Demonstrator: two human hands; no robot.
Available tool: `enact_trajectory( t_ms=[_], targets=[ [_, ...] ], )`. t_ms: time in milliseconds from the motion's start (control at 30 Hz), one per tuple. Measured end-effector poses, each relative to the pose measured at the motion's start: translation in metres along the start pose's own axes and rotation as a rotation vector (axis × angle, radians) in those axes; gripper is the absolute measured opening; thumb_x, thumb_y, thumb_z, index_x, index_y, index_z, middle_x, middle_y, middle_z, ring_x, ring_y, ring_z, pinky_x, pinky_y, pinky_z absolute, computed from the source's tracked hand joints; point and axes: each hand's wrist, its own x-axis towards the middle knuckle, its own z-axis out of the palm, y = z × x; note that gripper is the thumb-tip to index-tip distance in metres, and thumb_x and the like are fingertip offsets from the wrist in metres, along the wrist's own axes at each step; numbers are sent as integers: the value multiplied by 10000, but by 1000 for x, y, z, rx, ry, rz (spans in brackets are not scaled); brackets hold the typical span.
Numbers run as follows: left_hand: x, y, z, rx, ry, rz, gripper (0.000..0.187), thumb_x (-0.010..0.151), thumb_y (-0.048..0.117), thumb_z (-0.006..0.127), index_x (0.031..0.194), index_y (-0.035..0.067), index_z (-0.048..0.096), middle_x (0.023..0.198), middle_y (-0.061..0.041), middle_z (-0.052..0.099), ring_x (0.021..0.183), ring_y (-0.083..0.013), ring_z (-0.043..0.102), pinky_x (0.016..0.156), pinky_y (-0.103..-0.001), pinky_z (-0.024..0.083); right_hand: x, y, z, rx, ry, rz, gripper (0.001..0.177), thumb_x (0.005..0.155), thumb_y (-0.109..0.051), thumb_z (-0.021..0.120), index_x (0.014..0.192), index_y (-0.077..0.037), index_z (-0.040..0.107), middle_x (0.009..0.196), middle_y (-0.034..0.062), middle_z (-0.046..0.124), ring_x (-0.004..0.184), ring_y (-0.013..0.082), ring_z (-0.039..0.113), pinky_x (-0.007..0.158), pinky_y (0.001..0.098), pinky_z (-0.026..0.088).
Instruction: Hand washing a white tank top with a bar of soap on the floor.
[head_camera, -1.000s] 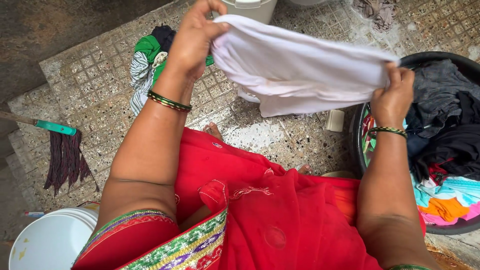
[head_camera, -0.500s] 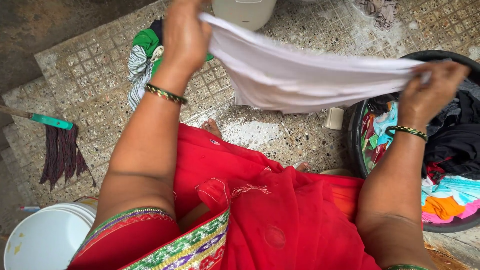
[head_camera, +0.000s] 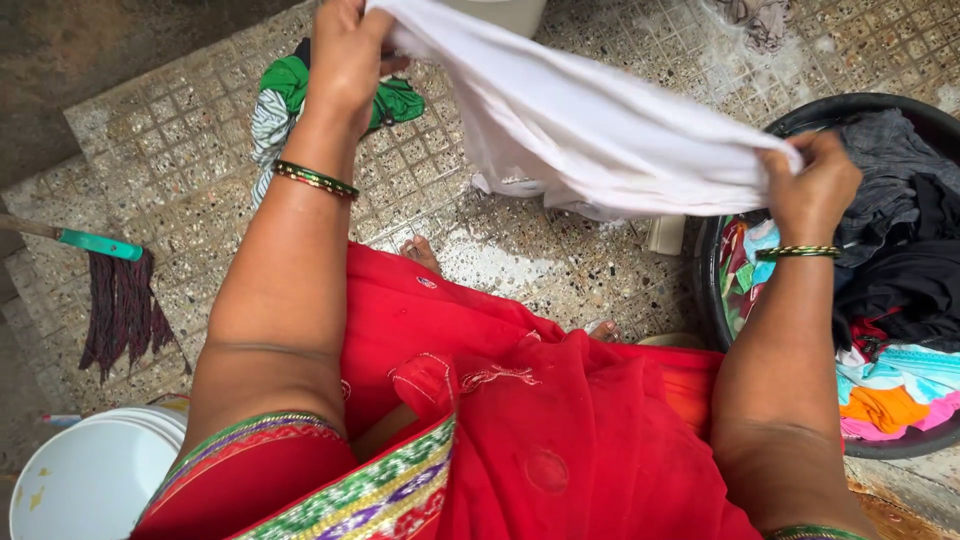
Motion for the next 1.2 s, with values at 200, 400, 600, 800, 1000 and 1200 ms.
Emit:
enact_trajectory(
  t_ms=[200, 400, 600, 800, 1000, 1200],
  targets=[
    [-5, -5, 1, -223, -141, -242, 218, 956, 107, 577, 1030, -55, 702, 961, -156, 766, 852, -263, 786, 827, -435, 672, 2, -25, 5, 213, -69, 351, 175, 1119, -94, 759, 1238, 23, 708, 1121, 105, 735, 913, 180, 680, 766, 294, 582],
    [-18, 21, 6, -437, -513, -280, 262, 992, 204, 634, 1139, -6, 692, 1073, -115, 742, 977, -217, 727, 920, -415, 617, -5, -2, 29, 587, -160, 325, 219, 1093, -144, 633, 1273, -20, 653, 1130, 86, 695, 985, 190, 675, 892, 337, 585],
    [-22, 17, -9, 858, 64, 467, 134, 825, -53, 779, 934, 22, 750, 924, -126, 636, 835, -251, 649, 744, -385, 527, -21, -54, 11, -496, -668, 209, 442, 694, -240, 925, 1065, -79, 748, 893, 116, 713, 774, 230, 682, 723, 365, 530],
    [-16, 8, -6, 1034, 96, 682, 164, 782, -160, 615, 842, -8, 601, 1011, -147, 635, 1014, -286, 642, 910, -401, 522, -16, -31, 12, -14, -309, 384, 199, 954, -88, 733, 1143, -30, 741, 979, 116, 738, 781, 191, 638, 621, 295, 501],
    [-13, -1, 2, 461, -573, -167, 312, 881, -115, 548, 964, 113, 744, 987, -48, 698, 928, -158, 609, 866, -299, 474, -8, -35, 13, 271, -72, 296, 191, 1045, 8, 631, 1216, -55, 687, 1093, 44, 717, 854, 97, 683, 628, 244, 566],
    [-31, 16, 23, 1182, -261, 315, 382, 828, -104, 631, 1028, 137, 850, 1034, -102, 632, 1037, -298, 562, 985, -417, 437, -11, -1, 1, 135, 98, -170, 292, 723, 247, 532, 843, -17, 573, 1036, 109, 603, 1009, 252, 609, 890, 423, 566]
  ],
)
